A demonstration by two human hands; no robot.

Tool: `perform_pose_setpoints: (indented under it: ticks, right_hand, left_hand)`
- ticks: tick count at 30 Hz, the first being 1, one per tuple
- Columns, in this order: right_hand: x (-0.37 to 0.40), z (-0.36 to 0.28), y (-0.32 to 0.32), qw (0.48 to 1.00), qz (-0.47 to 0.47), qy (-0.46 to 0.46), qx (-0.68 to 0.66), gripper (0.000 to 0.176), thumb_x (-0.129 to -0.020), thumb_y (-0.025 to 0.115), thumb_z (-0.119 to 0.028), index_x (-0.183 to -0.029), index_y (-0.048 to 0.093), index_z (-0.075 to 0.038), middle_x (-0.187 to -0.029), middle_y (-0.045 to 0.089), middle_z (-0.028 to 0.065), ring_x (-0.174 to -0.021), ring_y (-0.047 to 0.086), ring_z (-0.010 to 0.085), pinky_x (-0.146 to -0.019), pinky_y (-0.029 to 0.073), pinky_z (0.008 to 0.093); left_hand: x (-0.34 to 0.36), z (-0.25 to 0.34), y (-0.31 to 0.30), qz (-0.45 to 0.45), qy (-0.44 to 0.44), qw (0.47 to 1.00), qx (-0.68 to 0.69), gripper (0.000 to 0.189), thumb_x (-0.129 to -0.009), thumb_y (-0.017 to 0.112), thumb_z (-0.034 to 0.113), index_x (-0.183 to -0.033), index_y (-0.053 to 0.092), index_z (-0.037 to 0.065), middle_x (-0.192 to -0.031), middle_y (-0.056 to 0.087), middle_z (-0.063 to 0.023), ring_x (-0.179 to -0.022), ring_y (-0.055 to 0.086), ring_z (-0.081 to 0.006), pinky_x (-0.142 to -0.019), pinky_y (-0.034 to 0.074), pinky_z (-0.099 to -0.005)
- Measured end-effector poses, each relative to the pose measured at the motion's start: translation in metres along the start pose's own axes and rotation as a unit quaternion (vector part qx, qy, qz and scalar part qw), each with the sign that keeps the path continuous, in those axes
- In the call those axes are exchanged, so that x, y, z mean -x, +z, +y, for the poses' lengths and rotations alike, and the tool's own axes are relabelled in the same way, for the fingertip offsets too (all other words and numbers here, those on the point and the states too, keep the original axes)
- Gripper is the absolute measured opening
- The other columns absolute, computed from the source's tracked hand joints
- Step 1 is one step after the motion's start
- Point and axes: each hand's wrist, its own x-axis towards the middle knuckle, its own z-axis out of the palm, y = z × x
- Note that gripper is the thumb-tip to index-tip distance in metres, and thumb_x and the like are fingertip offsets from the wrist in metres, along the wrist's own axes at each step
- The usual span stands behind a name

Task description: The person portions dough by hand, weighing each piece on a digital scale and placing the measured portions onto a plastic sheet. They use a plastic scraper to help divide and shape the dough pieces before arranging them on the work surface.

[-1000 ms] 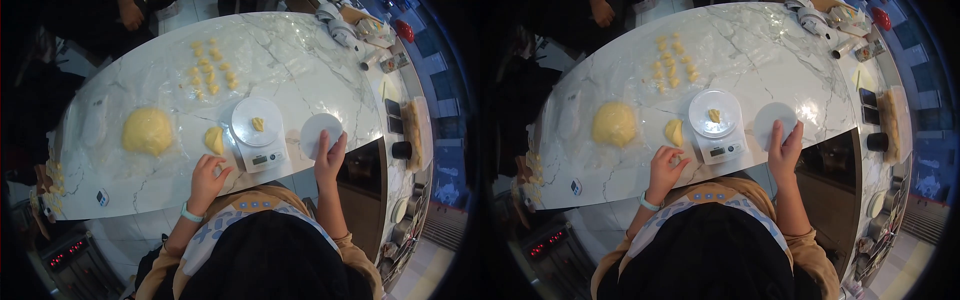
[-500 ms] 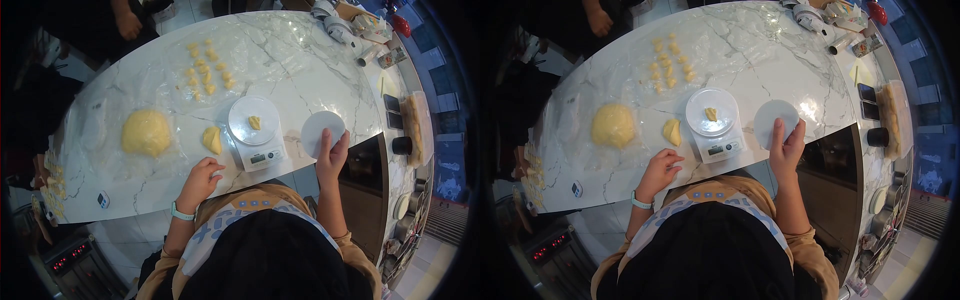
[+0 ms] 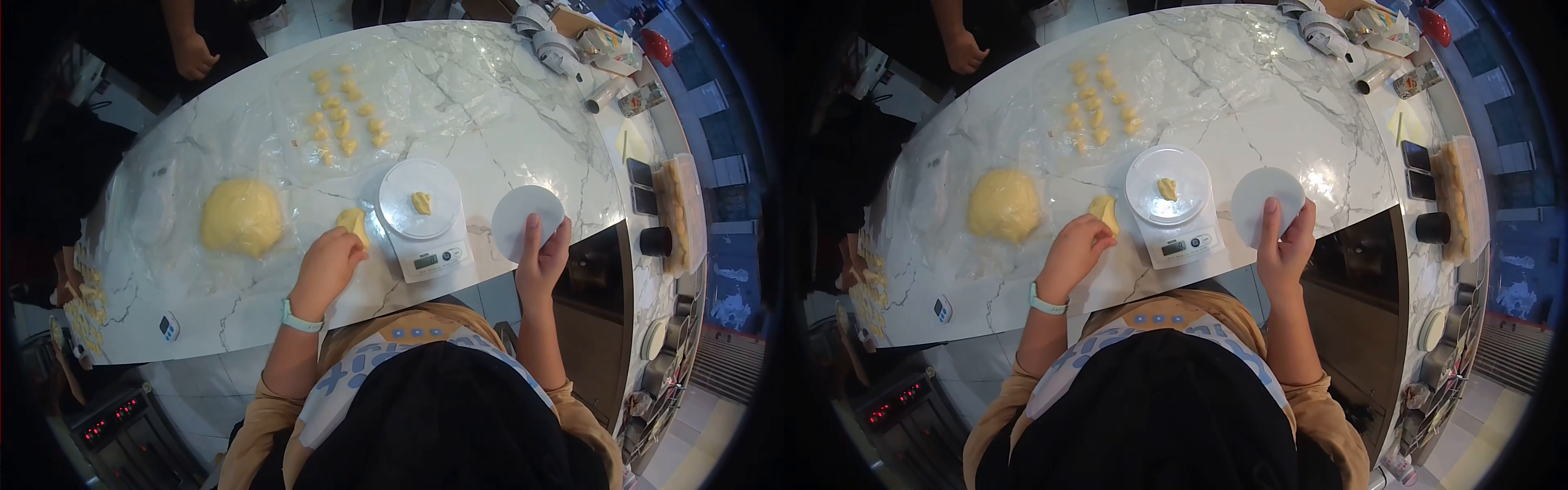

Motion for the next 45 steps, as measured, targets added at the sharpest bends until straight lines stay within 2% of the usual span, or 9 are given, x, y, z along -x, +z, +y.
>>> perform_pose_setpoints:
  ticks: [5,18,21,26,29,35,38,42,45]
  right_hand:
    - [-0.001,-0.006,0.000,0.998,-0.010,0.051,-0.033,0.016,-0.095,0.052,-0.013,-0.103,0.048,0.000,-0.091,0.056,0.0032,-0.083,0.050,0.0048,-0.072,0.040,0.0184]
    - [-0.003,-0.003,-0.001,0.999,0.041,0.002,-0.006,0.017,-0.094,0.053,-0.013,-0.103,0.049,0.002,-0.086,0.061,0.0058,-0.076,0.054,0.0036,-0.066,0.044,0.0178]
    - [-0.001,-0.003,0.001,0.999,0.043,0.028,-0.017,0.018,-0.095,0.053,-0.012,-0.106,0.048,0.001,-0.094,0.058,0.0048,-0.085,0.051,0.0062,-0.073,0.041,0.0186]
    - [-0.004,-0.002,-0.005,0.997,0.067,0.023,0.000,0.019,-0.095,0.052,-0.013,-0.106,0.048,0.002,-0.092,0.058,0.0055,-0.081,0.052,0.0056,-0.070,0.042,0.0183]
    - [-0.002,0.002,-0.001,0.997,0.078,0.024,0.004,0.019,-0.095,0.052,-0.013,-0.103,0.049,0.003,-0.088,0.059,0.0058,-0.077,0.052,0.0051,-0.066,0.043,0.0181]
    - [0.000,-0.005,0.014,0.999,0.033,0.016,0.031,0.019,-0.095,0.052,-0.014,-0.103,0.049,0.003,-0.085,0.060,0.0058,-0.075,0.053,0.0053,-0.066,0.043,0.0183]
    - [-0.005,-0.009,0.011,0.998,0.044,-0.009,0.034,0.019,-0.095,0.052,-0.013,-0.103,0.049,0.003,-0.084,0.060,0.0058,-0.076,0.053,0.0053,-0.066,0.044,0.0186]
    - [-0.004,-0.005,-0.001,0.997,0.071,0.000,0.035,0.019,-0.095,0.052,-0.013,-0.104,0.049,0.003,-0.085,0.060,0.0058,-0.075,0.053,0.0055,-0.067,0.044,0.0189]
    - [-0.003,-0.005,-0.006,0.996,0.074,0.020,0.044,0.018,-0.095,0.052,-0.012,-0.104,0.049,0.003,-0.086,0.060,0.0059,-0.077,0.053,0.0055,-0.068,0.043,0.0186]
  left_hand:
    - [-0.030,0.040,-0.029,-0.003,0.086,0.995,0.050,0.010,-0.080,0.063,0.008,-0.085,0.064,-0.001,-0.080,0.059,-0.0146,-0.072,0.058,-0.0303,-0.065,0.046,-0.0352]
    - [-0.087,0.046,0.025,0.022,0.228,0.969,0.090,0.013,-0.078,0.061,0.006,-0.089,0.065,0.000,-0.092,0.062,-0.0150,-0.090,0.058,-0.0318,-0.080,0.046,-0.0376]
    - [-0.093,0.028,0.035,-0.085,0.243,0.964,0.071,0.019,-0.077,0.063,0.006,-0.095,0.065,0.000,-0.094,0.062,-0.0155,-0.091,0.059,-0.0312,-0.082,0.047,-0.0352]
    - [-0.086,-0.016,-0.029,0.134,0.070,0.979,0.139,0.019,-0.085,0.057,0.002,-0.103,0.062,0.001,-0.090,0.064,-0.0140,-0.078,0.062,-0.0198,-0.071,0.050,-0.0312]
    - [-0.100,-0.098,-0.071,0.174,-0.055,0.979,-0.095,0.022,-0.082,0.051,0.000,-0.099,0.065,0.002,-0.094,0.062,-0.0202,-0.086,0.059,-0.0353,-0.079,0.048,-0.0384]
    - [-0.174,-0.142,-0.069,0.119,0.061,0.985,-0.105,0.021,-0.083,0.051,-0.001,-0.097,0.067,0.002,-0.098,0.062,-0.0159,-0.087,0.059,-0.0335,-0.081,0.047,-0.0372]
    - [-0.201,-0.138,-0.064,0.189,0.071,0.979,0.012,0.020,-0.079,0.054,-0.001,-0.094,0.067,0.001,-0.098,0.063,-0.0160,-0.090,0.059,-0.0333,-0.081,0.047,-0.0378]
    - [-0.207,-0.128,-0.065,0.139,0.020,0.985,0.095,0.020,-0.082,0.055,0.001,-0.096,0.068,0.004,-0.102,0.064,-0.0129,-0.100,0.057,-0.0297,-0.087,0.045,-0.0361]
    - [-0.205,-0.139,-0.064,0.127,0.070,0.984,-0.107,0.023,-0.086,0.052,0.003,-0.103,0.067,0.009,-0.109,0.062,-0.0121,-0.113,0.050,-0.0300,-0.094,0.041,-0.0359]
